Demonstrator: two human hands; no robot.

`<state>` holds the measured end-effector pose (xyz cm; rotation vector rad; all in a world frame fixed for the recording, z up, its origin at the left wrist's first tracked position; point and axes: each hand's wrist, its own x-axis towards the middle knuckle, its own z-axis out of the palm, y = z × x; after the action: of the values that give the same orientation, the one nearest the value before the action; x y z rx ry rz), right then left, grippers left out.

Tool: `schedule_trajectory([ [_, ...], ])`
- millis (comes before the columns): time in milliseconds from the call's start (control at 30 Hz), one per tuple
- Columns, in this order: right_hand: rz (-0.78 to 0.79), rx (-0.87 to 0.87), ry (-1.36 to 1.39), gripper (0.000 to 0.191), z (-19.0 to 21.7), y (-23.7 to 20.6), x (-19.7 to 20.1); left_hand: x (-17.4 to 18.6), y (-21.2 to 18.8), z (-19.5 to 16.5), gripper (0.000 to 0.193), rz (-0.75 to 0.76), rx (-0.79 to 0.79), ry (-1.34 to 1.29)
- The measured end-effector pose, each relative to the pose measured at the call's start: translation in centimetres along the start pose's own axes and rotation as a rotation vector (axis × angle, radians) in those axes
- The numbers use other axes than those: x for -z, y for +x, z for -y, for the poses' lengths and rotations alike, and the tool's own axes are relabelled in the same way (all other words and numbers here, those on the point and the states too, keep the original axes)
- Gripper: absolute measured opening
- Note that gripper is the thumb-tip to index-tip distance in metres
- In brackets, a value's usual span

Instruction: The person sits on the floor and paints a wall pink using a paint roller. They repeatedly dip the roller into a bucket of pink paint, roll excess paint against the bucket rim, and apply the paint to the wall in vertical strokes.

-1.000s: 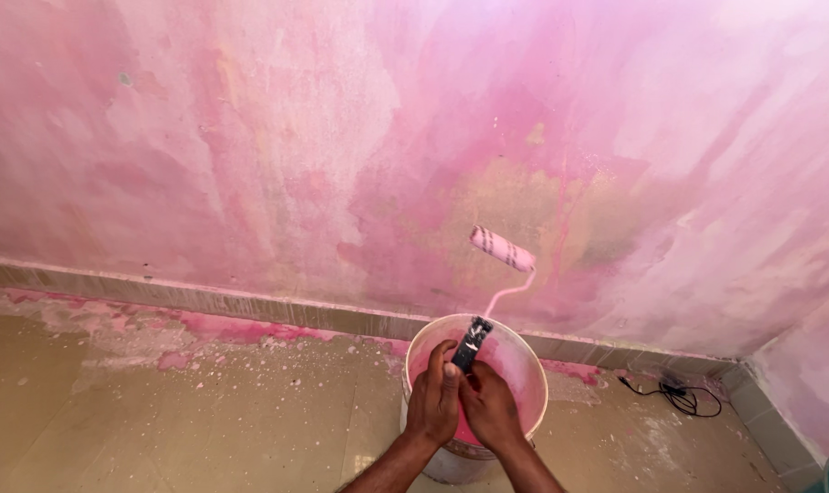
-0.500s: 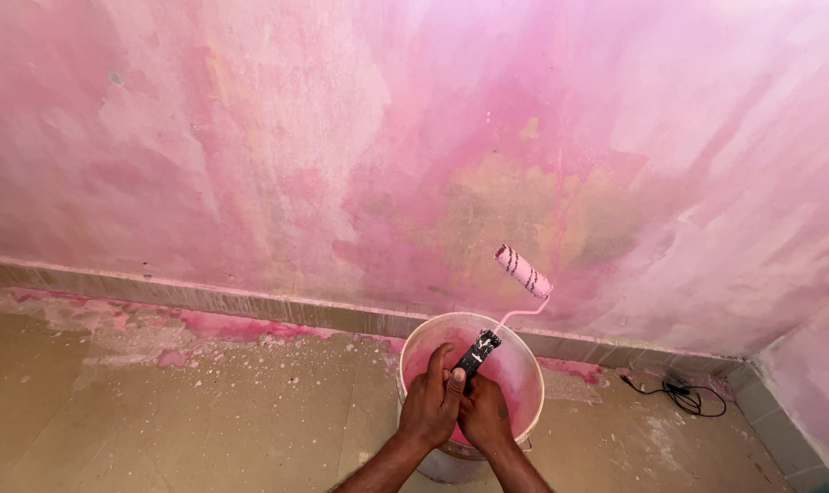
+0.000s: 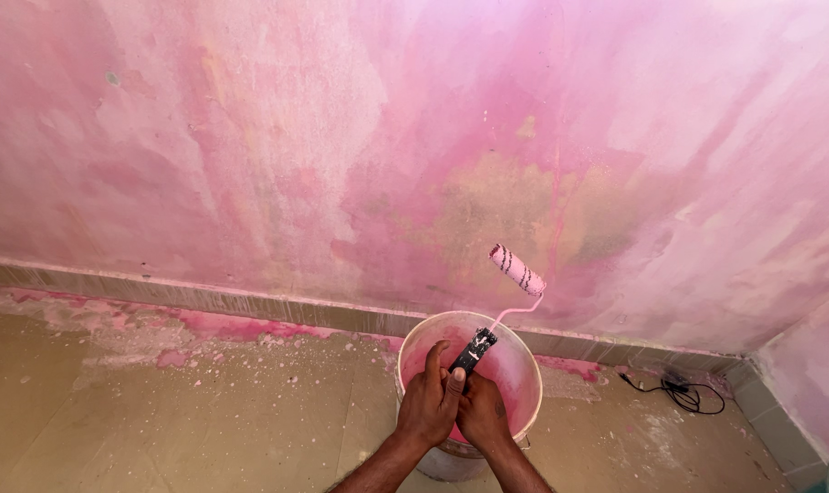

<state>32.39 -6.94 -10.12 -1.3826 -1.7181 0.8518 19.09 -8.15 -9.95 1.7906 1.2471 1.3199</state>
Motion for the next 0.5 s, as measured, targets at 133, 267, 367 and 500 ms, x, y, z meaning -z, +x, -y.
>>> schedule_trajectory([
  [133,-0.002,0.025,0.019,0.034,0.3,-0.09,0.08,-0.05,0.01,0.08,0.077,-0.004,-0.007,-0.005],
  [267,-0.003,0.009,0.003,0.034,0.32,-0.15,0.09,-0.12,0.02,0.18,0.076,-0.01,-0.009,-0.006],
  [367,-0.012,0.059,-0.009,0.03,0.44,-0.19,0.1,-0.1,0.09,0.19,0.075,-0.008,0.002,-0.013],
  [500,-0.021,0.102,-0.069,0.03,0.89,-0.22,0.17,-0.02,0.09,0.03,0.075,-0.007,0.003,-0.016],
])
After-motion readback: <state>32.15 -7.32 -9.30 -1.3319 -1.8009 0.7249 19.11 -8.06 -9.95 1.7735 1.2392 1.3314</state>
